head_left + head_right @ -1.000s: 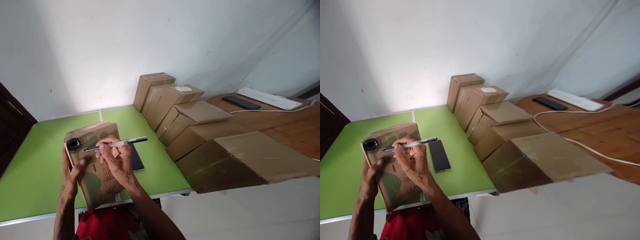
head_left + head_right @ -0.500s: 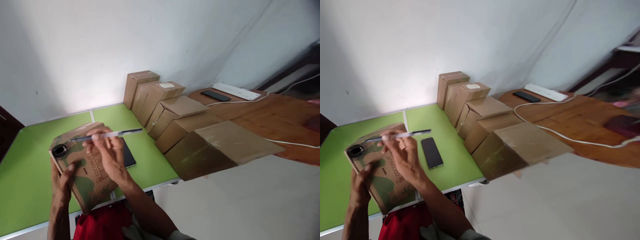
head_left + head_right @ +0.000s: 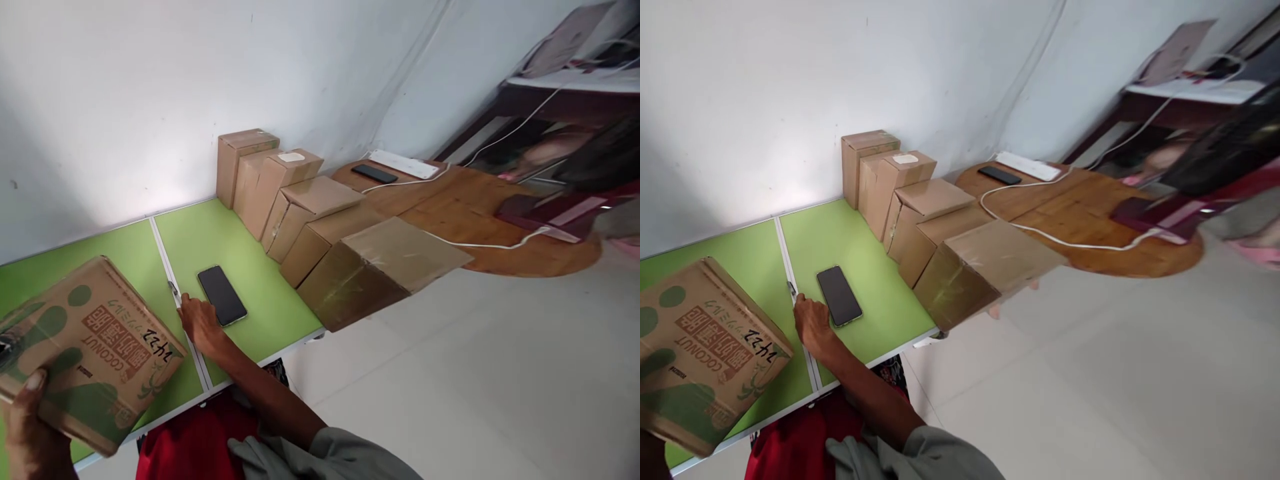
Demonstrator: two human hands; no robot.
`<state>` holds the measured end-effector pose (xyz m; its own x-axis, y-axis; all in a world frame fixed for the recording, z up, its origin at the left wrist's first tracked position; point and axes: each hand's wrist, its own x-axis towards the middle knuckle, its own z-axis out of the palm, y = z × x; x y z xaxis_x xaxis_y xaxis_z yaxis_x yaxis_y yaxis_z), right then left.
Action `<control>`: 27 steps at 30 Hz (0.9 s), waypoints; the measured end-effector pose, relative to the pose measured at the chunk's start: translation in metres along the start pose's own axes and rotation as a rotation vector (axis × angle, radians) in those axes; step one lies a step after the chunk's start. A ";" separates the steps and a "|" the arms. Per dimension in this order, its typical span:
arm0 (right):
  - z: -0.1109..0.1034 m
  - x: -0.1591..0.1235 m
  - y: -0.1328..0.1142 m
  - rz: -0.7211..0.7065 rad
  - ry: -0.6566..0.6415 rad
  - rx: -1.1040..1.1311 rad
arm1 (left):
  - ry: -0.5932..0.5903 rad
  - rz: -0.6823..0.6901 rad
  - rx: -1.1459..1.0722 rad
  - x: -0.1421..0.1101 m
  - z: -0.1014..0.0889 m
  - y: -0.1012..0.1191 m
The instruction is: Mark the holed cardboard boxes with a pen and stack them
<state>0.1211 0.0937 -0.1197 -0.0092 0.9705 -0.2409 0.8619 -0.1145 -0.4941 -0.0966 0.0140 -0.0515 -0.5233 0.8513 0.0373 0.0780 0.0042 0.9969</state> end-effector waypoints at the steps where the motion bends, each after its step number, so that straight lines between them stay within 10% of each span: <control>1: 0.001 -0.002 0.000 0.004 0.002 -0.011 | 0.039 0.009 -0.033 0.000 0.001 0.000; 7: -0.016 -0.023 0.029 -0.010 0.127 -0.052 | 0.010 0.023 -0.108 -0.004 0.015 0.001; 11: -0.022 -0.028 0.058 0.220 0.239 -0.007 | 0.000 0.039 -0.111 -0.005 0.021 -0.002; 21: -0.023 -0.015 0.088 0.270 0.161 0.350 | -0.091 0.002 -0.161 0.006 0.018 -0.022; 27: -0.024 -0.058 0.118 0.129 0.023 0.787 | -0.011 -0.026 -0.216 0.007 0.021 -0.025</control>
<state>0.2351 0.0291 -0.1440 0.0839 0.9426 -0.3233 0.2440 -0.3340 -0.9104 -0.0844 0.0307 -0.0779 -0.5135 0.8580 0.0118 -0.1200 -0.0855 0.9891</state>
